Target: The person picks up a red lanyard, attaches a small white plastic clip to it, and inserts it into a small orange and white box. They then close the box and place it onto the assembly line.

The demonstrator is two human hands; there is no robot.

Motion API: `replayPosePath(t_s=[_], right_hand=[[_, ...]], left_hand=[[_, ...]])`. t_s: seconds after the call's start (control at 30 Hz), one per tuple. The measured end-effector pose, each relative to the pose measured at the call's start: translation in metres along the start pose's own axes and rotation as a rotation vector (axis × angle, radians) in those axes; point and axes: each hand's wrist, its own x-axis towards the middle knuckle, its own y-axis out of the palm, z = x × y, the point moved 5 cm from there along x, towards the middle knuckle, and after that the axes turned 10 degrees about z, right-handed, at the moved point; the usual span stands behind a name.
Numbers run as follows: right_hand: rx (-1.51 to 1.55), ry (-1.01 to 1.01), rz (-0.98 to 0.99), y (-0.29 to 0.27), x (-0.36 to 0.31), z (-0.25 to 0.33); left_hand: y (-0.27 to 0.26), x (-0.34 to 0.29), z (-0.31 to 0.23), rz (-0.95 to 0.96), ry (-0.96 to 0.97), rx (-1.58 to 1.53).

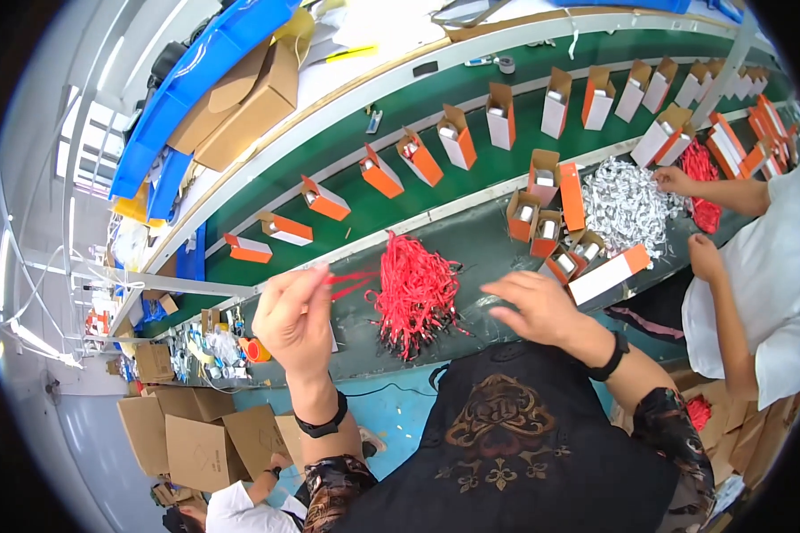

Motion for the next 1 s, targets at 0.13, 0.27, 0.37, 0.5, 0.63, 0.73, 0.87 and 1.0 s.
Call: replayPosePath(t_s=[0.13,0.27,0.37,0.5,0.63,0.73,0.87,1.0], right_hand=[[0.051,-0.009,-0.075,-0.002,0.032,0.023],[0.218,-0.088,0.021,0.019,0.056,0.032],[0.705,-0.16,0.293,0.049,0.05,0.035],[0.94,0.022,0.329,0.044,0.029,0.03],[0.834,0.104,-0.056,-0.021,-0.004,0.034],[0.551,0.106,-0.261,-0.046,-0.026,0.041],[0.214,0.062,-0.451,-0.072,-0.044,0.051],[0.401,0.098,-0.4,-0.069,-0.047,0.057]], left_hand=[[0.029,0.016,-0.033,0.102,0.113,0.039],[0.048,0.017,-0.059,0.178,0.116,-0.065],[0.063,0.015,-0.061,0.226,0.107,-0.131],[0.05,0.007,-0.033,0.18,0.038,-0.073],[0.055,-0.027,0.026,0.409,-0.054,-0.443],[0.092,-0.061,0.036,0.431,-0.109,-0.886],[0.14,-0.108,0.056,0.436,-0.302,-1.013],[0.168,-0.104,0.023,0.855,-0.209,-0.849]])
